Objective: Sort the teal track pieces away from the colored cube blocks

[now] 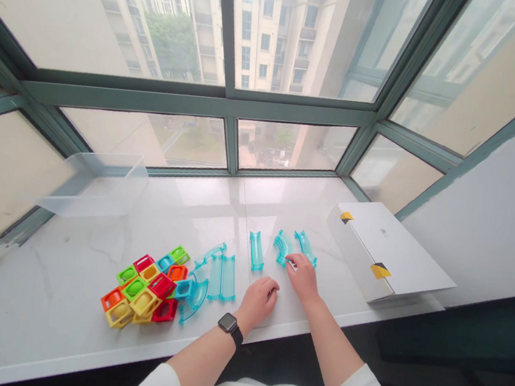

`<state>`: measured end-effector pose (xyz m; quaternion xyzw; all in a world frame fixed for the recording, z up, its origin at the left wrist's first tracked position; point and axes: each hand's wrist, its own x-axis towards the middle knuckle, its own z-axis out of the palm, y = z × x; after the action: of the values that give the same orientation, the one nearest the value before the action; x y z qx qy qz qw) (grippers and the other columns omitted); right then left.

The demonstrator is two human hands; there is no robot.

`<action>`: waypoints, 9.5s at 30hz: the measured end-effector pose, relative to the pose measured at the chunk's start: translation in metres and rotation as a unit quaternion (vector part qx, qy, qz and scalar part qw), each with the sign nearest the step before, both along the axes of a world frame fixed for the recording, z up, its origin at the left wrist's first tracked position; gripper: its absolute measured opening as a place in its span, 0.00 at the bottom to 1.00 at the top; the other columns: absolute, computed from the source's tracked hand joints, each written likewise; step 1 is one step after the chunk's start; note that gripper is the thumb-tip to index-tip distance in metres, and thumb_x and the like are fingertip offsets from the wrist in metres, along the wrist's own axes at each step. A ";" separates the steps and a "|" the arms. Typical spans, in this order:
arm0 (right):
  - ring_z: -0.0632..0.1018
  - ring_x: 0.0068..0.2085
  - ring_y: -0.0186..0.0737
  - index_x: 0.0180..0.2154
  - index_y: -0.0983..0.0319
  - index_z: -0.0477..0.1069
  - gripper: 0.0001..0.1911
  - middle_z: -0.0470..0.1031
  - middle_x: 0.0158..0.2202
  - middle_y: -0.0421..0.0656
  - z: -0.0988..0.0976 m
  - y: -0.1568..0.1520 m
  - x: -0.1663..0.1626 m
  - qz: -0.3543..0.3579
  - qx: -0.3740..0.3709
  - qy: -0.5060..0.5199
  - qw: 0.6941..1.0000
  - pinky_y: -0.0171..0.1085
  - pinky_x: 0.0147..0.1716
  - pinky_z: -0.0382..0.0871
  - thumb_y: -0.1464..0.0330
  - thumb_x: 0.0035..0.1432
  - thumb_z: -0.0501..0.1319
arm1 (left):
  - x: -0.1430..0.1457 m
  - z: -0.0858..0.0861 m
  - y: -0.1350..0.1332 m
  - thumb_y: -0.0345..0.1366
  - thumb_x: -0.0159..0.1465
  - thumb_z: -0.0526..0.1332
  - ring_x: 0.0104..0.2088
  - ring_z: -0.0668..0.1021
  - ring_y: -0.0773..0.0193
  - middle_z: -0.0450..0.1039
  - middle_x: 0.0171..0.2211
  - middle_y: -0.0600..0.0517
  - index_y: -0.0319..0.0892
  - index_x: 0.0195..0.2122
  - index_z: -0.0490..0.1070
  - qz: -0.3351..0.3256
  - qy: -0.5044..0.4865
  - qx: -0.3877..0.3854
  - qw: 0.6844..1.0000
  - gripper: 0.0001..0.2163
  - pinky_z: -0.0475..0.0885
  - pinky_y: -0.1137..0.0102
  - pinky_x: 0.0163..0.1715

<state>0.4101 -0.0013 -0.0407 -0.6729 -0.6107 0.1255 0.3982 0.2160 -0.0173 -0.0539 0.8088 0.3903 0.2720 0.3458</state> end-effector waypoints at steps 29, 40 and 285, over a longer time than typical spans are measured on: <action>0.77 0.38 0.43 0.49 0.58 0.78 0.16 0.76 0.42 0.46 -0.006 -0.001 -0.001 0.003 -0.012 0.004 1.000 0.47 0.45 0.75 0.68 0.64 0.55 | 0.001 0.000 -0.001 0.26 0.67 0.55 0.40 0.77 0.58 0.78 0.38 0.49 0.45 0.41 0.75 0.001 -0.006 -0.004 1.000 0.11 0.70 0.65 0.42; 0.76 0.38 0.43 0.54 0.56 0.76 0.19 0.74 0.43 0.46 -0.003 -0.009 -0.003 -0.009 -0.002 -0.003 1.000 0.48 0.43 0.76 0.66 0.65 0.56 | 0.000 -0.002 -0.001 0.27 0.68 0.55 0.40 0.77 0.58 0.77 0.38 0.49 0.46 0.42 0.76 0.000 -0.011 -0.003 1.000 0.11 0.70 0.65 0.42; 0.78 0.47 0.47 0.62 0.56 0.74 0.21 0.76 0.46 0.49 -0.032 0.003 -0.093 0.021 0.127 -0.002 0.992 0.47 0.49 0.77 0.70 0.73 0.52 | -0.030 -0.022 0.039 0.35 0.72 0.56 0.48 0.76 0.55 0.72 0.45 0.47 0.46 0.47 0.69 0.238 -0.104 0.030 0.965 0.06 0.74 0.57 0.50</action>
<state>0.3170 0.0012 -0.0728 -0.6040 -0.6366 0.0538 0.4764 0.1862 0.0214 -0.0760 0.6697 0.5254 0.4406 0.2850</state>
